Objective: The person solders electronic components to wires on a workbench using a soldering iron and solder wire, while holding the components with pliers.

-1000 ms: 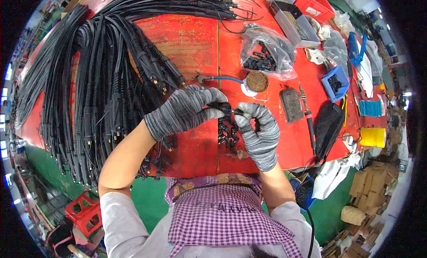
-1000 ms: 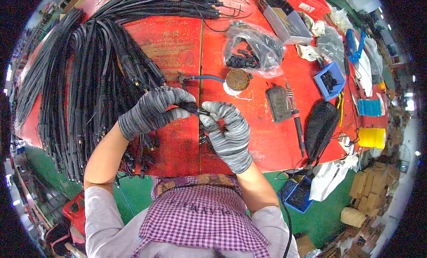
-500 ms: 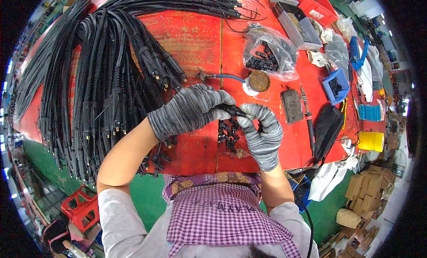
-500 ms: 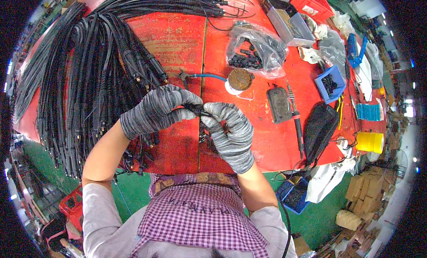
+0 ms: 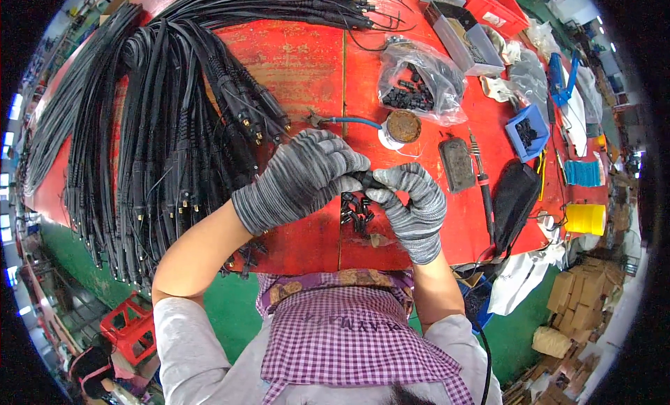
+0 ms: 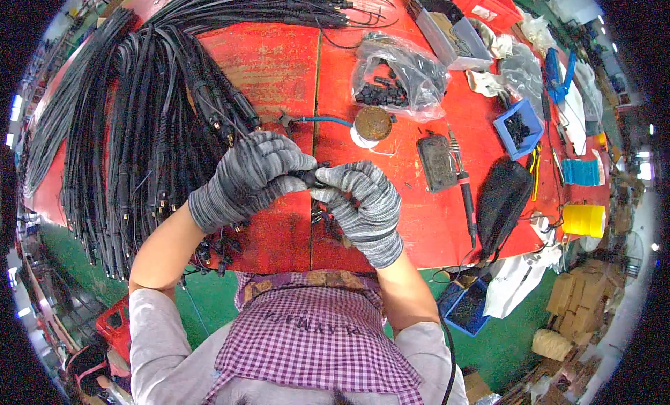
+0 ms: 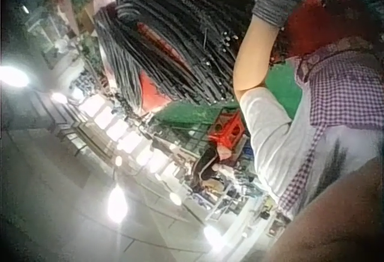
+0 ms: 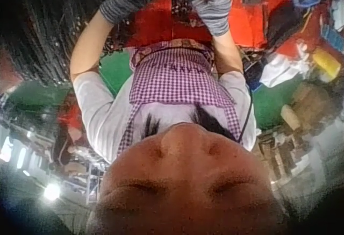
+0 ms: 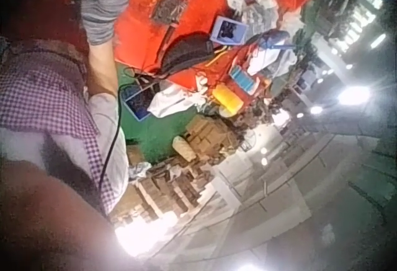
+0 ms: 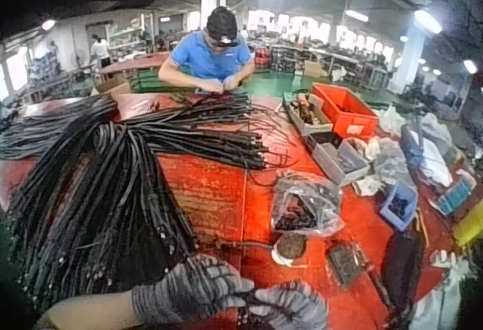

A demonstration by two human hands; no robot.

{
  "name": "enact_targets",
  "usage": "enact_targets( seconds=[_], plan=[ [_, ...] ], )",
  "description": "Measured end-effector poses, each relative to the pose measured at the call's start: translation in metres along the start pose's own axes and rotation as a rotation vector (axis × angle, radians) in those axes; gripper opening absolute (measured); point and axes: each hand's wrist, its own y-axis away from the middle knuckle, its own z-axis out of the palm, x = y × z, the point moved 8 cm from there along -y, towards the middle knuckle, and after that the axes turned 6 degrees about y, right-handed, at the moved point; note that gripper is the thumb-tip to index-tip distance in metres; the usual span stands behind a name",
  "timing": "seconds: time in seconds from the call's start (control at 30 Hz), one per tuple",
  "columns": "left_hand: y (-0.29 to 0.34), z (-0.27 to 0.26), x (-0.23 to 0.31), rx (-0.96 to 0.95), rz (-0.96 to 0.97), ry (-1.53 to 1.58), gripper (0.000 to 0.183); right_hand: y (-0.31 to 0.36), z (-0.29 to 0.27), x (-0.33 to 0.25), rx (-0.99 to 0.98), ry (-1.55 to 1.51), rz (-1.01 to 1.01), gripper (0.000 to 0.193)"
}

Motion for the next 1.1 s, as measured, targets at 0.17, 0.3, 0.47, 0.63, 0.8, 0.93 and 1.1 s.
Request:
enact_targets(
  seconds=[0.17, 0.3, 0.47, 0.63, 0.8, 0.93, 1.1],
  plan=[
    [0.006, -0.010, 0.025, 0.249, 0.162, -0.205, 0.035, 0.002, 0.003, 0.002, 0.012, -0.032, -0.017, 0.026],
    [0.012, -0.010, 0.005, 0.011, -0.101, 0.129, 0.034, 0.001, 0.006, -0.001, -0.015, -0.016, -0.035, 0.026],
    [0.013, 0.003, -0.001, -0.145, -0.151, -0.107, 0.028, 0.002, 0.011, -0.001, -0.045, -0.044, -0.007, 0.025],
    [0.019, -0.016, 0.025, 0.222, 0.141, -0.407, 0.028, 0.007, 0.014, 0.007, -0.032, -0.114, 0.080, 0.023],
    [0.024, -0.007, 0.004, 0.001, -0.085, -0.101, 0.027, 0.002, 0.017, -0.006, -0.069, -0.023, -0.002, 0.023],
    [0.026, -0.006, 0.006, 0.031, -0.047, -0.221, 0.021, 0.004, 0.020, -0.005, -0.062, -0.043, 0.018, 0.023],
    [0.028, -0.018, 0.026, 0.258, 0.106, -0.462, 0.022, 0.008, 0.022, 0.002, -0.029, -0.082, 0.071, 0.024]
  ],
)
